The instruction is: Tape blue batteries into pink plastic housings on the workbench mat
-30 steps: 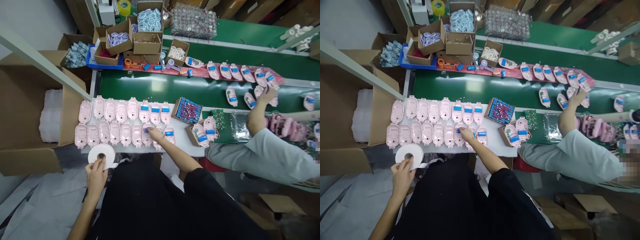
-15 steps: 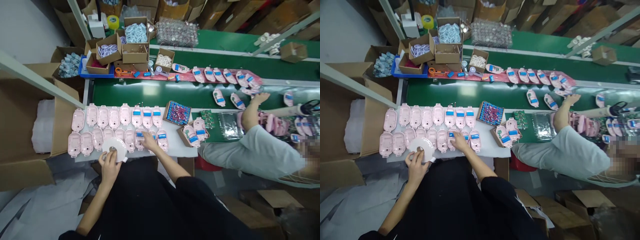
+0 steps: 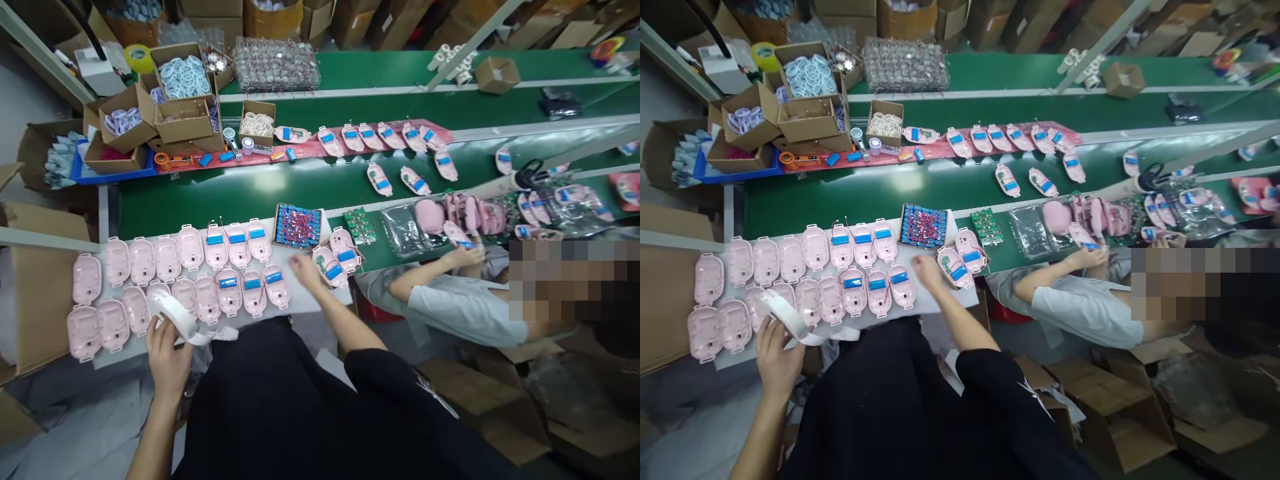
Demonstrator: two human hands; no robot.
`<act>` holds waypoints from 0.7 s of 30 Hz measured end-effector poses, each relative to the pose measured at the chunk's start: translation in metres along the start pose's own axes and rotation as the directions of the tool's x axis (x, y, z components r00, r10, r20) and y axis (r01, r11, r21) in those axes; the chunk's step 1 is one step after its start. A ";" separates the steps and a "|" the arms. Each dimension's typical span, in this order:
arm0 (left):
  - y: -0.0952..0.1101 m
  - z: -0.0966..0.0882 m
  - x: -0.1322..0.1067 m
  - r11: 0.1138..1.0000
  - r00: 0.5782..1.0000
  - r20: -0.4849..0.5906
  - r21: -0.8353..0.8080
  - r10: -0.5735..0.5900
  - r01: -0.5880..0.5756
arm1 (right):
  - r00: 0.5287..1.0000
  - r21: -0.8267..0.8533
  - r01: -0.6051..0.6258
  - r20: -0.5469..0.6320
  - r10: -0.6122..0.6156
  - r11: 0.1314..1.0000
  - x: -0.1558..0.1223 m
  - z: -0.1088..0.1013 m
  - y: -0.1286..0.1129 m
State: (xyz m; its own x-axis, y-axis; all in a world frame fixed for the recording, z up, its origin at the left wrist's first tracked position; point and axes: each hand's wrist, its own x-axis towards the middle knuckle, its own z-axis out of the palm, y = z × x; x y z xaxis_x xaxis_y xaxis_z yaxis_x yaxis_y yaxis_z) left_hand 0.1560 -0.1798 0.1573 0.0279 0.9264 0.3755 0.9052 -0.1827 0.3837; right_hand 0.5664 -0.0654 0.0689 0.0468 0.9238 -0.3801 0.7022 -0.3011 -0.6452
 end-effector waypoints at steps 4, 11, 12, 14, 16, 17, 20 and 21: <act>0.038 -0.005 -0.012 0.999 1.000 -0.023 0.038 -0.014 0.015 | 0.974 -0.384 -0.215 -0.153 0.167 0.898 0.067 -0.068 0.062; 0.074 0.005 -0.005 0.999 0.999 0.028 0.042 -0.015 0.014 | 0.983 -0.433 -0.186 -0.073 0.171 0.882 0.091 -0.058 0.075; 0.077 0.005 -0.003 0.999 1.000 0.031 0.038 -0.001 0.000 | 0.984 -0.417 -0.178 -0.067 0.165 0.891 0.090 -0.058 0.075; 0.082 0.004 -0.002 0.999 0.999 0.026 0.036 0.026 -0.027 | 0.986 -0.351 -0.162 -0.084 0.142 0.922 0.086 -0.063 0.076; 0.085 0.003 -0.001 0.999 0.999 0.019 0.041 0.033 -0.034 | 0.977 -0.229 -0.175 -0.157 0.141 0.957 0.077 -0.072 0.079; 0.086 0.003 -0.002 0.999 1.000 0.016 0.044 0.026 -0.027 | 0.966 -0.148 -0.187 -0.206 0.155 0.971 0.071 -0.076 0.081; 0.086 0.004 -0.003 0.999 1.000 0.010 0.052 -0.009 0.008 | 0.941 0.138 -0.113 -0.303 0.151 0.984 0.048 -0.087 0.080; 0.087 0.004 -0.003 0.998 1.000 0.010 0.054 -0.015 0.015 | 0.947 0.240 -0.054 -0.296 0.126 0.969 0.038 -0.089 0.077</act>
State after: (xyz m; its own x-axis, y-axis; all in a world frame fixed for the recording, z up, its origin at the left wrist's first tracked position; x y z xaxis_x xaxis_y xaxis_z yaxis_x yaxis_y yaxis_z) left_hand 0.2367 -0.1970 0.1865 0.0183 0.9322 0.3616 0.9270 -0.1513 0.3433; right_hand 0.6858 -0.0325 0.0634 0.3428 0.9068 -0.2453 0.5073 -0.3985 -0.7641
